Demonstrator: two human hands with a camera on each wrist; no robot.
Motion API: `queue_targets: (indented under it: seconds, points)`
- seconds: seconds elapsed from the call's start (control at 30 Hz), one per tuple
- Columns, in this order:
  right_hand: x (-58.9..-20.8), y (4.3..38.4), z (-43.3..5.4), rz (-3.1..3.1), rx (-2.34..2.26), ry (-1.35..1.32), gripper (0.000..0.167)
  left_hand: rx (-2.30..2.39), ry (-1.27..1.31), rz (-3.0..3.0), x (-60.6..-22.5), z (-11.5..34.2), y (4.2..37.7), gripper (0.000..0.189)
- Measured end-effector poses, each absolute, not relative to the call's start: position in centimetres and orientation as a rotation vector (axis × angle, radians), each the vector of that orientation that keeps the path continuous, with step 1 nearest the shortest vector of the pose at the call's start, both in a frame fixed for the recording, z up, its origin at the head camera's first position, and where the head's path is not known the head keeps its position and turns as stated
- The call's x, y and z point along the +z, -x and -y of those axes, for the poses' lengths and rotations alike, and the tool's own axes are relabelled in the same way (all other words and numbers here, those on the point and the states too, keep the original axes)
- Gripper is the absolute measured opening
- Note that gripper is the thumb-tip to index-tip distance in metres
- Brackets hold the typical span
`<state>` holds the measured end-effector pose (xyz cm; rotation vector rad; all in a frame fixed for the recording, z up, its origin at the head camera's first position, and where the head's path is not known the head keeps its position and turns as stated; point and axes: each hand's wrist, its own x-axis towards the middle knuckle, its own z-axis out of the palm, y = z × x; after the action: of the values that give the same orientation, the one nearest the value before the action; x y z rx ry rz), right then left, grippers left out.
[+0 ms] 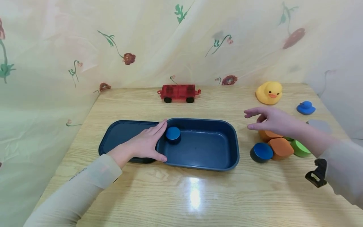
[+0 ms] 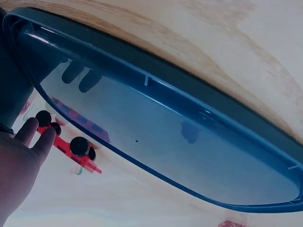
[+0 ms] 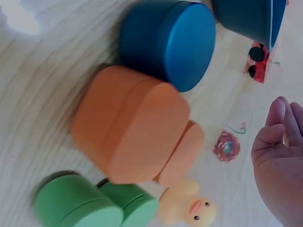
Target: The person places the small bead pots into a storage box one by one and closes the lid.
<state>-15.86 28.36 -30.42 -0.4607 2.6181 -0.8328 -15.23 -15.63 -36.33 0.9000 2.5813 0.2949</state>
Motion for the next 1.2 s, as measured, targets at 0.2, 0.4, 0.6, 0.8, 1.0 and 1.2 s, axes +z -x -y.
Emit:
queue_targets:
  seconds: [0.2, 0.4, 0.6, 0.8, 1.0, 1.2]
  points:
    - [-31.1, 15.0, -29.6, -2.638, -0.773, 0.500, 0.059, 0.283, -0.895, -2.579, -36.2, 15.6, 15.3, 0.121]
    - [-31.9, 14.2, -30.7, -2.652, -0.731, 0.499, 0.057, 0.288, -0.901, -2.582, -36.2, 15.6, 15.1, 0.120]
    - [-32.1, 13.3, -32.1, -2.659, -0.724, 0.433, 0.058, 0.286, -0.897, -2.578, -36.2, 15.6, 15.2, 0.121]
    - [-32.7, 13.1, -33.5, -2.715, -0.700, 0.369, 0.058, 0.291, -0.900, -2.577, -36.2, 15.6, 15.2, 0.121]
    - [-33.3, 13.3, -35.1, -2.767, -0.695, 0.383, 0.058, 0.304, -0.899, -2.577, -36.2, 15.6, 15.1, 0.121]
    - [-33.5, 13.8, -36.3, -2.784, -0.665, 0.397, 0.060, 0.310, -0.899, -2.577, -36.2, 15.6, 15.1, 0.120]
